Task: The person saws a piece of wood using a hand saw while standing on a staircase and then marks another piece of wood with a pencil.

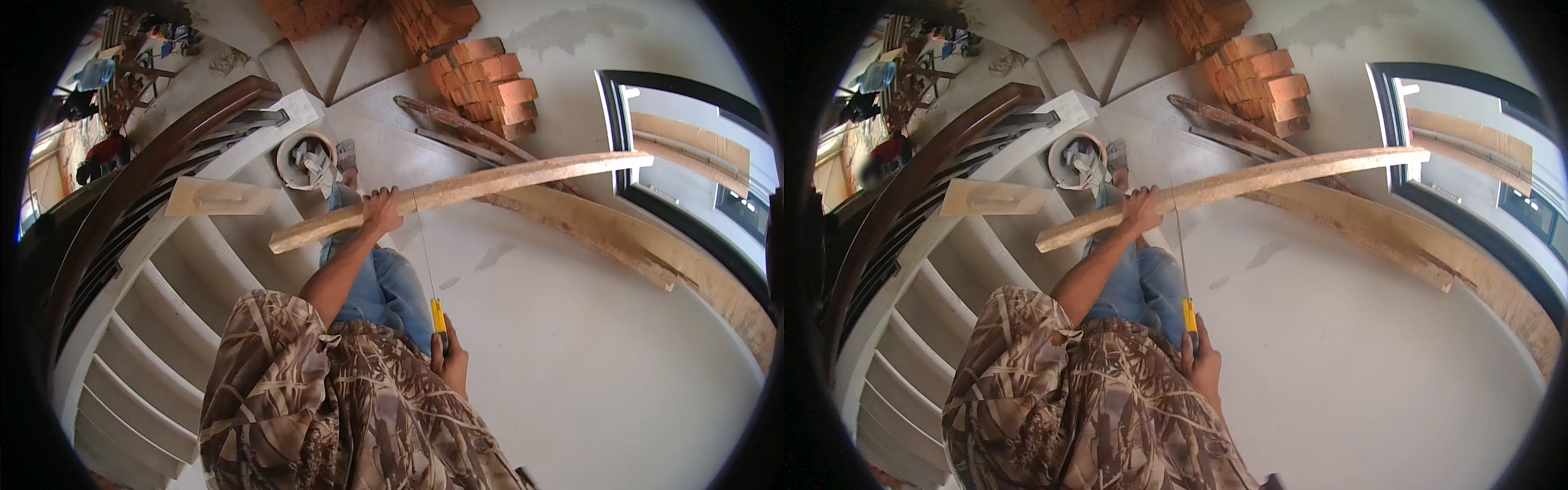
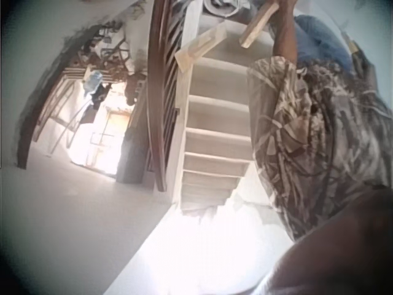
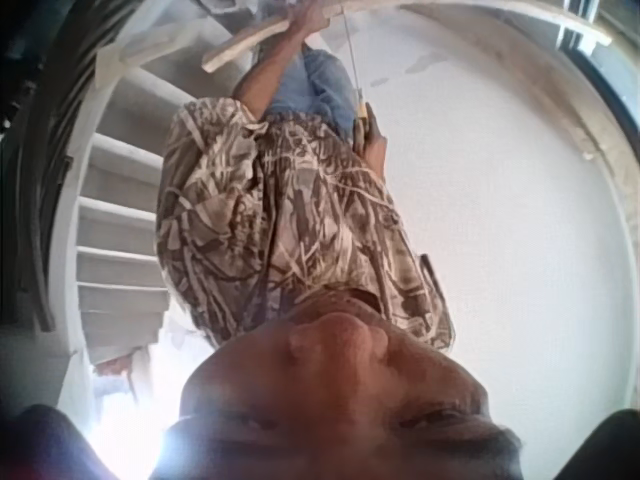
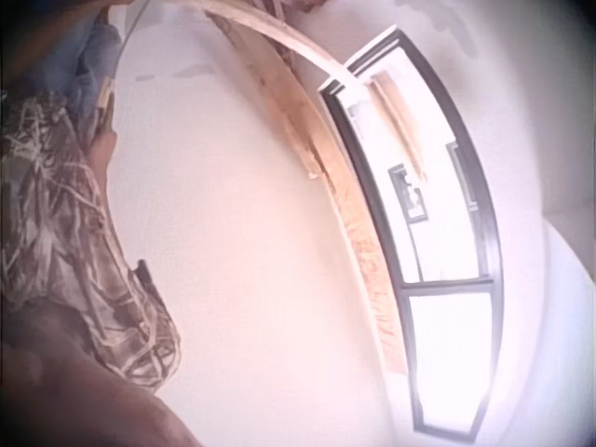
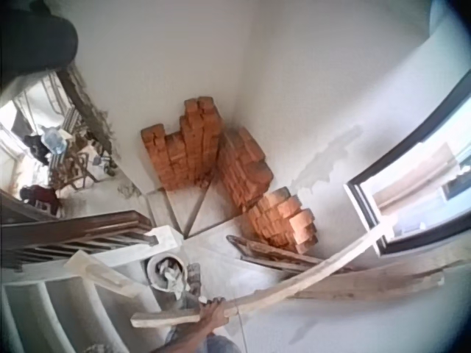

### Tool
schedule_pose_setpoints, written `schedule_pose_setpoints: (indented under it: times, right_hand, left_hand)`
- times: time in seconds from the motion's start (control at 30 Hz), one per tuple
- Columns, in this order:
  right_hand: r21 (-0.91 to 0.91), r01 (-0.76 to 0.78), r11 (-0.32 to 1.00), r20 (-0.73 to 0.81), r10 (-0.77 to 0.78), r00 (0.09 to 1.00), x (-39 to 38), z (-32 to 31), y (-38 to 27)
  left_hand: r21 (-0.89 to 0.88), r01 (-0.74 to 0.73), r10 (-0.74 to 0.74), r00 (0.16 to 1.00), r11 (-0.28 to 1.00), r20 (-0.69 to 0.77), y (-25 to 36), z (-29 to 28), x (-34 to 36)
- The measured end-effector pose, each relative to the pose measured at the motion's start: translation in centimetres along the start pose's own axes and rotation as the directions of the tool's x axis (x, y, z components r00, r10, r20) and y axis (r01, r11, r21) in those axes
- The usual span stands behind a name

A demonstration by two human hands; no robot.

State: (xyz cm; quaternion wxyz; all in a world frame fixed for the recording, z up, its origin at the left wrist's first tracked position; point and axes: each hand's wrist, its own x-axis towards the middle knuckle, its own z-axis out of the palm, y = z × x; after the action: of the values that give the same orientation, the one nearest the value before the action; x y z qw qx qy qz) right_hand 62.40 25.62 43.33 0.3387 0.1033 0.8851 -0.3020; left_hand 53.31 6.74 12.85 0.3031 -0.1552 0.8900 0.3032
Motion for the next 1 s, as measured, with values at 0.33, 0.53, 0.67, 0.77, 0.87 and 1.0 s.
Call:
schedule_pose_setpoints:
  times: [0.33, 0.53, 0.67, 0.77, 0.87, 1.0]
  right_hand:
    - [-0.045, 0.069, 0.997, -0.048, -0.071, 0.996, 10.5, 4.7, -0.7]
    - [0.011, -0.139, 0.990, 0.028, 0.139, 0.990, -1.2, -0.2, -1.3]
    - [-0.031, 0.055, 0.998, -0.036, -0.056, 0.998, 10.0, 4.1, 0.3]
    - [-0.009, 0.076, 0.997, -0.060, -0.077, 0.995, 12.8, 6.2, 0.4]
    - [0.016, 0.095, 0.995, -0.071, -0.094, 0.993, 9.8, 4.5, 0.6]
    - [0.072, 0.116, 0.991, -0.005, -0.116, 0.993, 2.0, 0.0, -0.8]
  left_hand:
    - [0.004, -0.034, 0.034, 0.999, 0.999, 0.038, 0.4, -0.8, -0.6]
    - [0.030, -0.043, 0.042, 0.997, 0.999, 0.057, -0.2, -0.6, -0.3]
    - [-0.036, -0.064, 0.068, 0.994, 0.997, 0.091, 0.3, -0.8, -0.8]
    - [-0.090, -0.075, 0.090, 0.978, 0.993, 0.187, -0.6, -1.9, 0.1]
    - [-0.088, -0.083, 0.106, 0.946, 0.993, 0.307, 1.0, -2.8, -0.4]
    - [-0.112, -0.040, 0.075, 0.941, 0.993, 0.329, -1.7, -2.0, 2.0]
